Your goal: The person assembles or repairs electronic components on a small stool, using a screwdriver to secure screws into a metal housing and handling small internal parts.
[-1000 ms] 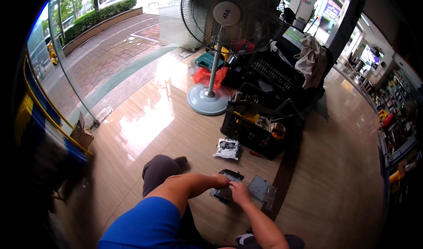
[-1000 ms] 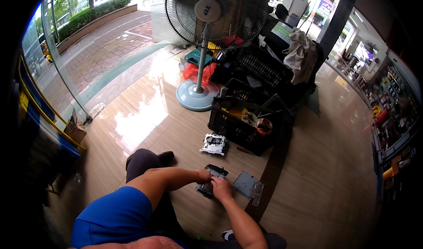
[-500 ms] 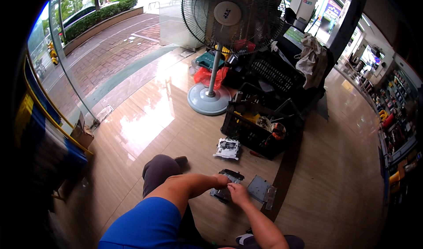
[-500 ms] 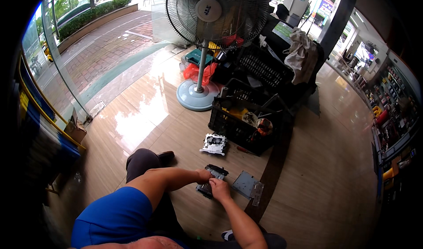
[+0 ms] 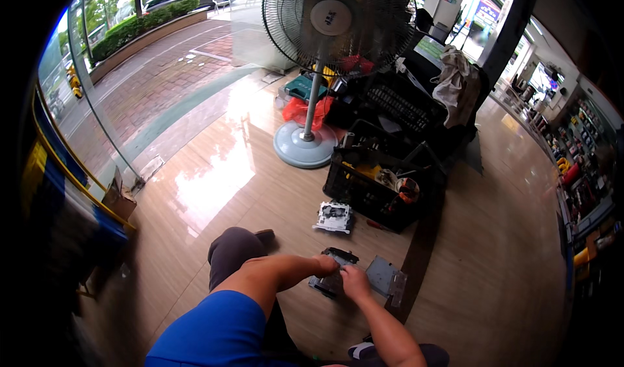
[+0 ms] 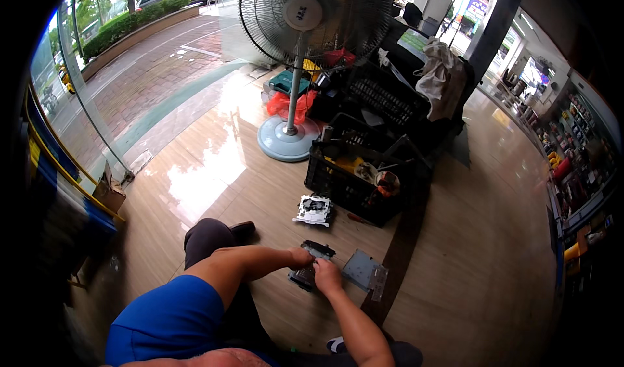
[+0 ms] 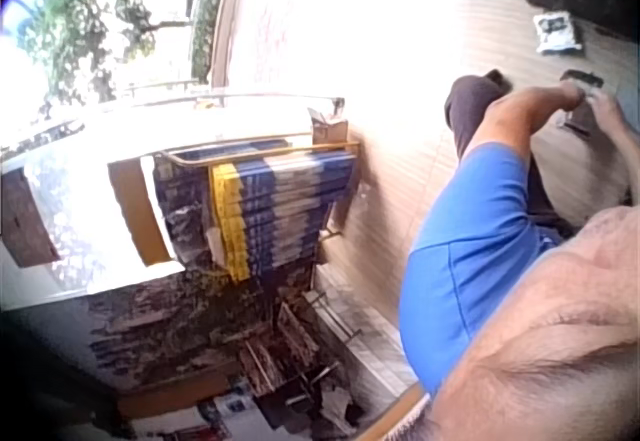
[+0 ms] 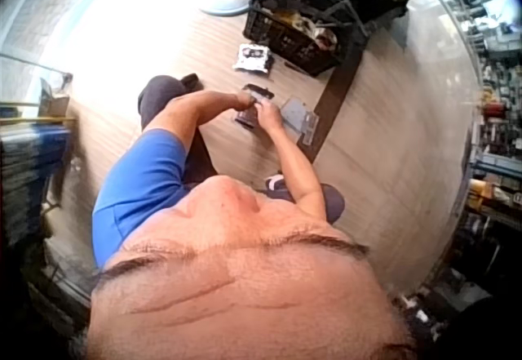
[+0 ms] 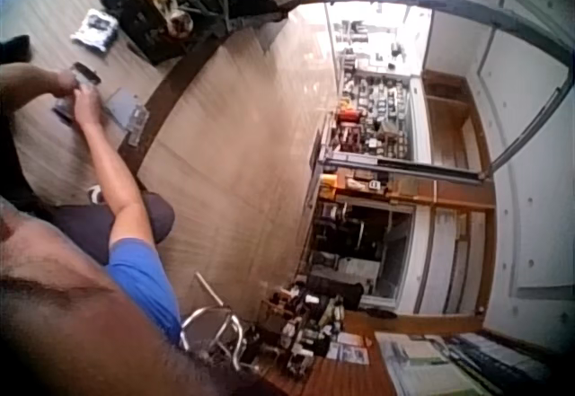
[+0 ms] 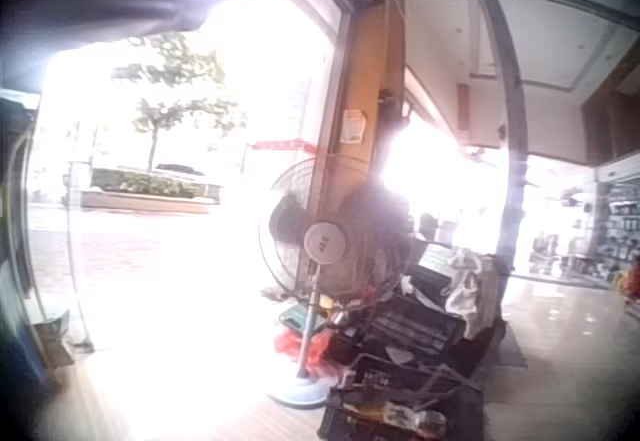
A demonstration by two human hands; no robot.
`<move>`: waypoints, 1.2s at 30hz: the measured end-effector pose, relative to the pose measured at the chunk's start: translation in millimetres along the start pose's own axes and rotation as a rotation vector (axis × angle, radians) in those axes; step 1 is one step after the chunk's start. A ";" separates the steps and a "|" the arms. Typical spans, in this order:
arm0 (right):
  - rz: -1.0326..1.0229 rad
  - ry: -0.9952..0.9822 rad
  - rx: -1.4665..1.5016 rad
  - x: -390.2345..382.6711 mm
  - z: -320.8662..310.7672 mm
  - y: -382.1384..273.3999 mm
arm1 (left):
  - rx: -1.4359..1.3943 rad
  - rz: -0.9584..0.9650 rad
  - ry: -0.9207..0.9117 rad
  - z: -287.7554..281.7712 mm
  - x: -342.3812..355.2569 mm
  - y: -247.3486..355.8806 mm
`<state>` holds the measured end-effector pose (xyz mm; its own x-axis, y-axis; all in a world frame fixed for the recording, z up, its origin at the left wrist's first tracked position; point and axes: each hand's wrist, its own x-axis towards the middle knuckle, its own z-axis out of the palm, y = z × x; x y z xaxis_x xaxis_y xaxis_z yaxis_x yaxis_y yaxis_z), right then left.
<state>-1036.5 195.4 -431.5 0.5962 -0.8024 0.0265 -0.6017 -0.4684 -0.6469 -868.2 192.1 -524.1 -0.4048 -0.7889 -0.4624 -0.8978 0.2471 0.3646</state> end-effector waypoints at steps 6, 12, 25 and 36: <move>-0.048 -0.014 -0.004 -2.3 3.8 2.9 | -0.002 -0.024 -0.042 -6.9 -5.5 4.1; -0.070 -0.015 0.012 -3.0 3.0 3.6 | -0.076 -0.041 0.012 4.1 4.2 -0.9; 0.223 -0.054 0.181 1.5 -1.0 13.4 | -0.047 -0.002 -0.016 12.2 16.9 -5.9; -0.022 -0.087 0.048 0.5 4.4 12.8 | -0.019 -0.030 -0.049 -3.4 2.0 -0.2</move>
<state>-1041.6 190.6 -443.1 0.6542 -0.7560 -0.0238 -0.5628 -0.4655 -0.6830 -868.2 188.5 -522.3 -0.3863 -0.7672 -0.5119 -0.9063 0.2127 0.3651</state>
